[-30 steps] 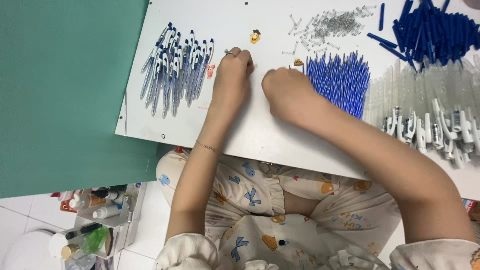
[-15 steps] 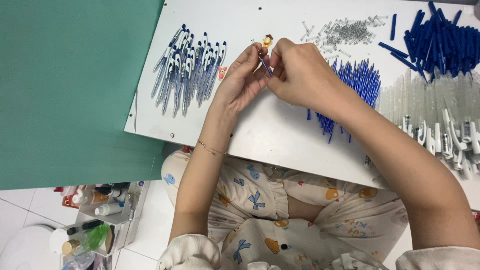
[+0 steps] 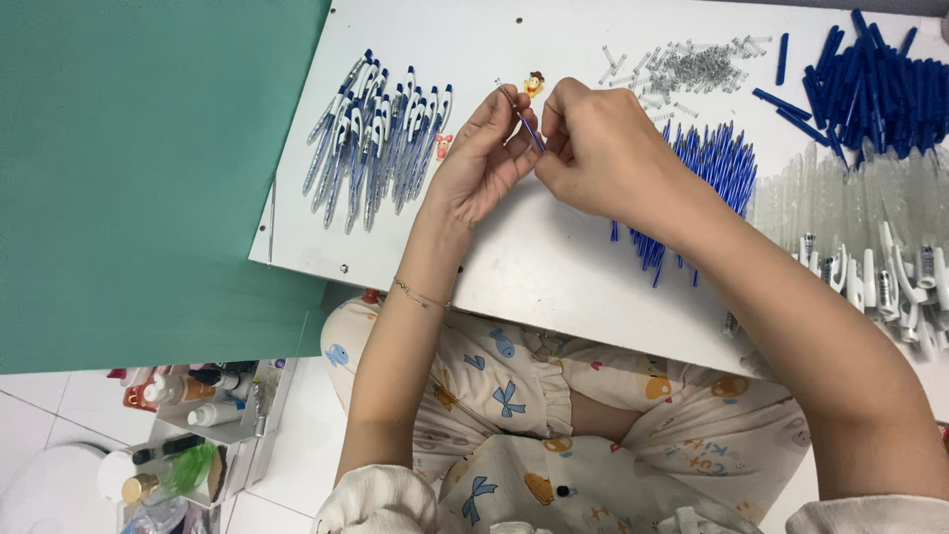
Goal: The person assembles blue ballpoint pens by inserting ink cartridges into white pen bodies and attaching blue caps. They pick up parts from piles on a white table, assemble them by hand, and place the finished pens in a separate pile.
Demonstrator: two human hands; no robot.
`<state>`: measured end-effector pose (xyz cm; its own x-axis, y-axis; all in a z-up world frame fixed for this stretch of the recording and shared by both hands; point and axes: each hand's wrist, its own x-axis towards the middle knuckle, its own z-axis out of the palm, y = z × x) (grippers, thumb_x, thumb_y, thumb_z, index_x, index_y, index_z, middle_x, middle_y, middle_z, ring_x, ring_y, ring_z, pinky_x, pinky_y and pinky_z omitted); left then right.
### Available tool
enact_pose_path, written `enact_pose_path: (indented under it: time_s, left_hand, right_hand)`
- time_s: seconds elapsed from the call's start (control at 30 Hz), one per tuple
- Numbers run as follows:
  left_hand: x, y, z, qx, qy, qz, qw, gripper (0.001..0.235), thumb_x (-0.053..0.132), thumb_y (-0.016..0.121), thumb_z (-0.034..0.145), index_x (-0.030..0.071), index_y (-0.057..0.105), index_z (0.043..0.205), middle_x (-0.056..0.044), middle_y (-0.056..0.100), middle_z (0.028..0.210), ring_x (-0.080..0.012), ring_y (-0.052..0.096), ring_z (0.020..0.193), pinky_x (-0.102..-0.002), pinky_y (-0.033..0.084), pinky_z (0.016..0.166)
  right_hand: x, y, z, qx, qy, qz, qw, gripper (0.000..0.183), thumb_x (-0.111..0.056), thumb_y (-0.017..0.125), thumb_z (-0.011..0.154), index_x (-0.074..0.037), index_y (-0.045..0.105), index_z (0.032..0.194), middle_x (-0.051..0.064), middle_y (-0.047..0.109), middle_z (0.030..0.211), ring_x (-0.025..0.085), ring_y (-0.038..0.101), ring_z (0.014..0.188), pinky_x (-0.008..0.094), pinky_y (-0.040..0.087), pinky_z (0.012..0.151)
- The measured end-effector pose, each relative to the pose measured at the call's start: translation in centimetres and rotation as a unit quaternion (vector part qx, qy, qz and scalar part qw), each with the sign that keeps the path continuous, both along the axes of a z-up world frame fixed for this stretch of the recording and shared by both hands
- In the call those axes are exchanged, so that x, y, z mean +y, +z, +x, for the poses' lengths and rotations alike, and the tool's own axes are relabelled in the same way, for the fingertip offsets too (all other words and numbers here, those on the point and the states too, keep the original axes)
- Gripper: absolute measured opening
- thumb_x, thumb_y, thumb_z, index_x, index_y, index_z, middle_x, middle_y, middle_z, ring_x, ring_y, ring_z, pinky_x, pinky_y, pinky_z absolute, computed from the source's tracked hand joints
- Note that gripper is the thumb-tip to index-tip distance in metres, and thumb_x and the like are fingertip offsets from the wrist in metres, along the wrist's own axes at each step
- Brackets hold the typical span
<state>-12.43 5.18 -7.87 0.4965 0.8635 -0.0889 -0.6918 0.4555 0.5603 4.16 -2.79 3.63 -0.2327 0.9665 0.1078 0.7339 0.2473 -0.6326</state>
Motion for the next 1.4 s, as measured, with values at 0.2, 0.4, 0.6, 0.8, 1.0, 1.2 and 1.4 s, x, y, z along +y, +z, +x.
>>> enact_pose_path:
  time_s: [0.2, 0.4, 0.6, 0.8, 1.0, 1.2, 1.4]
  left_hand:
    - [-0.5, 0.3, 0.1, -0.007, -0.017, 0.079, 0.997, 0.016, 0.02, 0.072, 0.098, 0.01, 0.071, 0.11, 0.001, 0.066, 0.112, -0.0134, 0.063, 0.099, -0.032, 0.059, 0.087]
    - [-0.7, -0.7, 0.5, 0.091, 0.028, 0.203, 0.975, 0.022, 0.017, 0.073, 0.099, 0.008, 0.068, 0.118, -0.004, 0.072, 0.113, -0.0155, 0.067, 0.106, -0.033, 0.059, 0.092]
    - [-0.3, 3.9, 2.5, 0.207, 0.094, 0.324, 0.918, 0.017, 0.028, 0.072, 0.098, 0.012, 0.065, 0.098, -0.001, 0.07, 0.105, -0.0113, 0.066, 0.097, -0.032, 0.059, 0.091]
    - [3.2, 8.5, 7.6, 0.206, 0.104, 0.22, 0.948, 0.033, 0.035, 0.079, 0.086, 0.01, 0.074, 0.108, -0.004, 0.071, 0.103, -0.0191, 0.072, 0.097, -0.032, 0.064, 0.073]
    - [1.9, 4.5, 10.3, 0.14, -0.028, 0.226, 0.964, 0.026, 0.029, 0.074, 0.093, 0.007, 0.069, 0.106, -0.01, 0.073, 0.1, -0.0181, 0.073, 0.1, -0.028, 0.064, 0.072]
    - [2.1, 2.7, 10.1, 0.171, -0.036, 0.152, 0.973, 0.034, 0.03, 0.076, 0.089, 0.004, 0.069, 0.109, -0.005, 0.067, 0.1, -0.0205, 0.074, 0.096, -0.027, 0.063, 0.069]
    - [0.3, 3.6, 10.4, 0.144, -0.062, 0.16, 0.975, 0.032, 0.028, 0.076, 0.089, 0.002, 0.07, 0.107, -0.007, 0.067, 0.105, -0.0192, 0.073, 0.095, -0.026, 0.065, 0.068]
  right_hand:
    - [0.3, -0.7, 0.2, 0.014, 0.005, 0.049, 0.999, 0.014, -0.01, 0.068, 0.085, -0.007, 0.058, 0.093, 0.003, 0.065, 0.069, 0.021, 0.063, 0.059, 0.037, 0.048, 0.066]
    - [0.8, -1.7, 0.5, 0.111, -0.021, 0.098, 0.989, 0.016, -0.004, 0.062, 0.086, -0.009, 0.054, 0.099, 0.002, 0.071, 0.08, 0.016, 0.065, 0.064, 0.033, 0.05, 0.062]
    - [1.7, -0.2, 2.6, 0.173, -0.03, 0.12, 0.977, 0.023, -0.008, 0.064, 0.09, -0.011, 0.048, 0.106, 0.001, 0.075, 0.084, 0.014, 0.072, 0.07, 0.029, 0.054, 0.066]
    - [1.5, 5.5, 10.4, -0.151, -0.195, -0.154, 0.957, 0.021, -0.011, 0.061, 0.104, -0.002, 0.075, 0.117, 0.021, 0.075, 0.11, 0.034, 0.073, 0.096, 0.053, 0.055, 0.094]
    - [0.5, 5.7, 14.4, -0.238, -0.305, -0.292, 0.874, 0.032, -0.009, 0.064, 0.084, -0.013, 0.082, 0.109, 0.02, 0.075, 0.097, 0.044, 0.068, 0.088, 0.057, 0.053, 0.069]
    - [-5.2, 6.4, 10.4, -0.313, -0.286, -0.36, 0.831, 0.05, -0.039, 0.069, 0.101, 0.01, 0.075, 0.108, 0.022, 0.08, 0.095, 0.035, 0.077, 0.083, 0.046, 0.065, 0.08]
    - [-5.9, -3.0, 14.7, -0.359, -0.316, -0.249, 0.842, 0.023, -0.008, 0.059, 0.079, 0.003, 0.075, 0.091, 0.023, 0.076, 0.089, 0.046, 0.074, 0.08, 0.05, 0.06, 0.065]
